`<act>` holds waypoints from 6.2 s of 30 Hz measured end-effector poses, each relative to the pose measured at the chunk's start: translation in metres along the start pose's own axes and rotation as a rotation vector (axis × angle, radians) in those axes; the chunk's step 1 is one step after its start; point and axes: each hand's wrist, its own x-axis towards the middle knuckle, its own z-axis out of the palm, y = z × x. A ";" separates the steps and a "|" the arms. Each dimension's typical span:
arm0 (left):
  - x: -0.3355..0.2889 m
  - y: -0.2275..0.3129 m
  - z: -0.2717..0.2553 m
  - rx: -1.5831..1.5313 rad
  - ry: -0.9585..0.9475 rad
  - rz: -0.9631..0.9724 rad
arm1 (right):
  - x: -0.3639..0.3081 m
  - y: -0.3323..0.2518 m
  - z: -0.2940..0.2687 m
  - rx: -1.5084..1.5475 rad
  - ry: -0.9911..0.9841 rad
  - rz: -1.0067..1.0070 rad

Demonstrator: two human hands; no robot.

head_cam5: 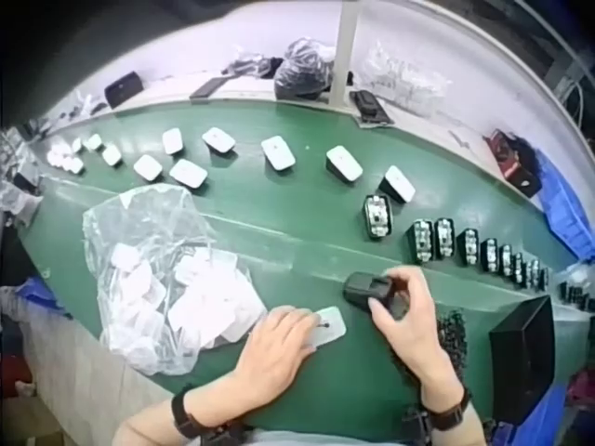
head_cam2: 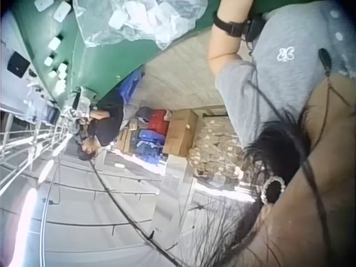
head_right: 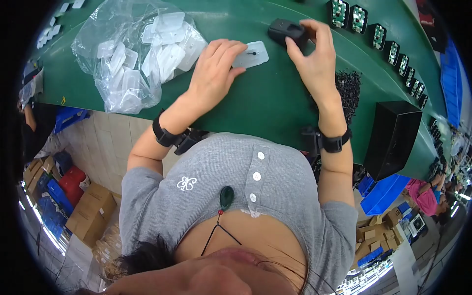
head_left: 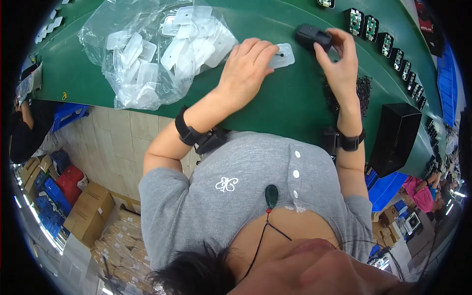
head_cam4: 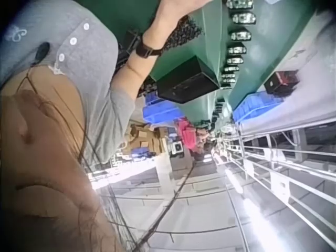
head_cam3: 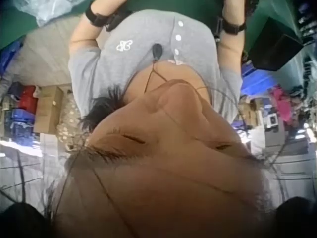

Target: The person picks up a white plastic base and inserts a small black component into it by hand. They then press a black plastic cover onto the assembly and place the completed unit onto the green conveyor belt.

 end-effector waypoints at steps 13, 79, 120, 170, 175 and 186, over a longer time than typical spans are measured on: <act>-0.011 -0.014 -0.010 -0.257 0.067 -0.017 | -0.022 -0.040 0.009 -0.182 -0.376 -0.261; -0.018 0.012 -0.119 -0.657 0.341 -0.511 | -0.001 0.014 -0.066 -0.537 -0.180 -0.048; -0.001 0.046 0.009 -1.084 0.132 -0.557 | -0.065 -0.056 -0.002 0.233 -0.142 0.263; 0.003 0.021 0.009 0.115 0.030 -0.146 | 0.128 -0.007 0.057 -0.575 -0.101 -0.172; -0.003 0.014 0.004 0.090 -0.020 -0.115 | 0.026 -0.010 0.011 -0.109 -0.051 -0.169; -0.001 -0.008 -0.011 -0.226 0.064 0.024 | -0.031 -0.033 -0.006 -0.223 -0.120 -0.185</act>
